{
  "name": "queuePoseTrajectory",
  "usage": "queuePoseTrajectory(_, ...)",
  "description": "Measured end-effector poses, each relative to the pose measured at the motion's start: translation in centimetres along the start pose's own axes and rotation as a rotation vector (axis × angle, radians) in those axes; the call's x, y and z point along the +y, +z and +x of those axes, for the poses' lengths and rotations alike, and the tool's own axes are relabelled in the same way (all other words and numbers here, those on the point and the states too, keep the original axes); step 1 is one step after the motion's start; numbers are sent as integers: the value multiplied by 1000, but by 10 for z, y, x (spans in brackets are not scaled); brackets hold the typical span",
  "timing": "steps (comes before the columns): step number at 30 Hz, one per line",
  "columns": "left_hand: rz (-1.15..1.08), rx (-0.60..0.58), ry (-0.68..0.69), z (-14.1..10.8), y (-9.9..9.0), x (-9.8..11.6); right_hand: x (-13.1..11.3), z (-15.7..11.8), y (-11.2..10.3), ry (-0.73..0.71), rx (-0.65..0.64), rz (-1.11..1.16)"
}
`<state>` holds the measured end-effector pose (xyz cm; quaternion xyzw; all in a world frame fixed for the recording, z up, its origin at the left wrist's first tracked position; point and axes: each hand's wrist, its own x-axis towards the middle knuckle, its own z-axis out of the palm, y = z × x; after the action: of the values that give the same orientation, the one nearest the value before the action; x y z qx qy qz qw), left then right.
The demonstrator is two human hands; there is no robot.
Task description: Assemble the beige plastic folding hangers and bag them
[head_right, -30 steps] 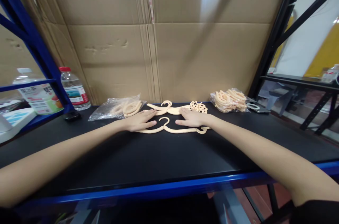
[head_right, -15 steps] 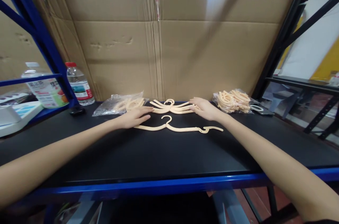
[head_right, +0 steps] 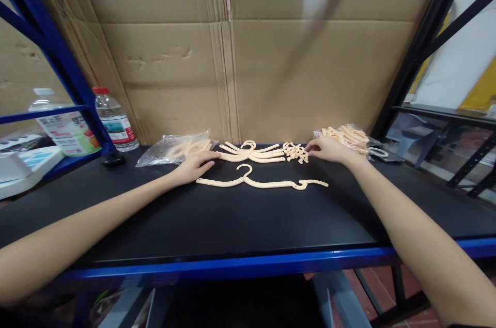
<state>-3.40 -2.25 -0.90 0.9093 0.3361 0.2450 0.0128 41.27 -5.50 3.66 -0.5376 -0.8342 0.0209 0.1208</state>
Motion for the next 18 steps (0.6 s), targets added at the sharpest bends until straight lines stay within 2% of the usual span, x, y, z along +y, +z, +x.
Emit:
queuePoseTrajectory(7,7,8,8,-2,0,2,-7,1,4,29,-39,-16)
queuePoseTrajectory(18,20,24,13,-2,3,-1,15,6,15,-20,44,-45)
